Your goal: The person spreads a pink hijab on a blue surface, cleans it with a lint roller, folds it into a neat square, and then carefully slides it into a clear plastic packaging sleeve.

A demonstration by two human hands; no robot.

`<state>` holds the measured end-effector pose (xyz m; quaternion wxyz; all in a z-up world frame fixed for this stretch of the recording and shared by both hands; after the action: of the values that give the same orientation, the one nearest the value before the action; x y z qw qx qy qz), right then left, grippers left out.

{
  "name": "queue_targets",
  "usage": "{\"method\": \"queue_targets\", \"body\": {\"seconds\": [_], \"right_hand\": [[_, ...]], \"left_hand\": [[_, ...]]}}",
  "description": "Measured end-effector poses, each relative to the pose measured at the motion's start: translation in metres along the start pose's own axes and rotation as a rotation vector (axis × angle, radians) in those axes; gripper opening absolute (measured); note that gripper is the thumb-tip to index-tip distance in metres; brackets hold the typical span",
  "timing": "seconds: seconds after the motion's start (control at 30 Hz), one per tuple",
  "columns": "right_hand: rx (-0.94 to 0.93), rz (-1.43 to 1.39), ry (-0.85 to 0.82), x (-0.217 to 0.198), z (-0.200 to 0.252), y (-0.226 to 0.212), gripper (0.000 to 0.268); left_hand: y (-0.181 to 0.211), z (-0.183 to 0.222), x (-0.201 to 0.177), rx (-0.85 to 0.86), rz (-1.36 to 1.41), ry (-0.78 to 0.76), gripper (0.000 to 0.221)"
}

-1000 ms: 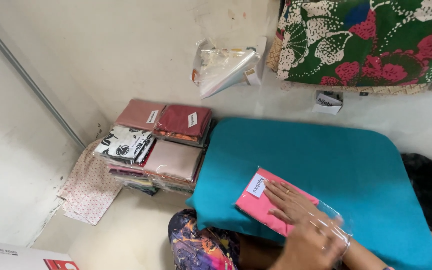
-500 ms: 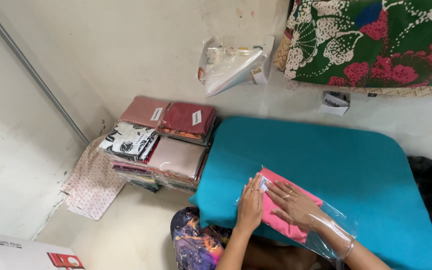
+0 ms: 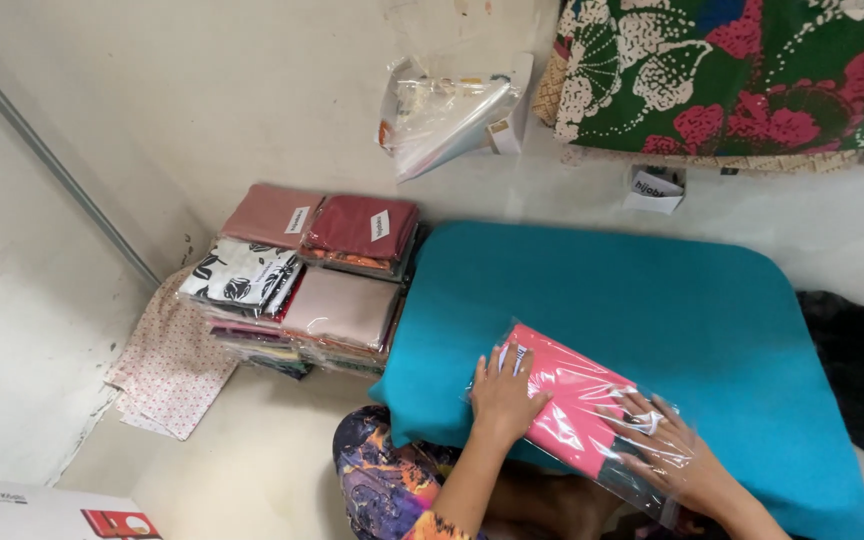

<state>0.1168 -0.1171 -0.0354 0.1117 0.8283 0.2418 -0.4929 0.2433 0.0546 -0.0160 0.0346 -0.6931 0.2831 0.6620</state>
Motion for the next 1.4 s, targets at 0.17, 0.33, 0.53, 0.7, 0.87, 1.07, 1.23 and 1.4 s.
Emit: {"method": "queue_targets", "body": {"seconds": [0.17, 0.33, 0.53, 0.7, 0.87, 1.07, 1.23, 1.4], "right_hand": [[0.194, -0.12, -0.018, -0.009, 0.051, 0.029, 0.062], [0.774, -0.372, -0.062, -0.046, 0.075, 0.069, 0.043], [0.973, -0.528, 0.382, -0.134, 0.084, 0.1, 0.047], [0.836, -0.612, 0.51, -0.178, 0.006, 0.071, 0.094], [0.91, -0.781, 0.723, -0.182, -0.041, 0.077, 0.078], [0.901, -0.777, 0.842, -0.195, -0.071, 0.07, 0.018], [0.767, -0.484, 0.737, -0.207, -0.101, 0.097, 0.015], [0.646, -0.469, 0.853, -0.241, -0.117, 0.101, 0.011]], "left_hand": [[0.082, -0.053, 0.038, 0.426, -0.062, 0.106, 0.068], [0.131, -0.067, 0.087, 0.495, 0.0, -0.384, 0.078], [0.124, -0.089, -0.037, 0.61, 0.607, 0.039, 0.024], [0.118, -0.056, -0.163, 0.287, 1.05, 0.028, 0.021], [0.113, -0.051, -0.165, 0.16, 1.145, 0.048, 0.027], [0.082, -0.066, -0.127, -0.023, 1.367, 0.001, 0.02], [0.067, -0.115, -0.116, -0.132, 1.432, 0.104, 0.031], [0.086, -0.12, -0.165, 0.017, 1.445, 0.138, 0.027]]}}
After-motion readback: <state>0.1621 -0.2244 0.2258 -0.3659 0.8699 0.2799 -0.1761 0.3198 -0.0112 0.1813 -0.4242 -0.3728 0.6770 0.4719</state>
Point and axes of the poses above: each hand's wrist, its own z-axis away from the middle knuckle, its own x-axis out of the palm, y = z × x, the point moved 10 cm from there along -z, towards the middle knuckle, and after that the axes turned 15 degrees about y, right-handed, at the moved point
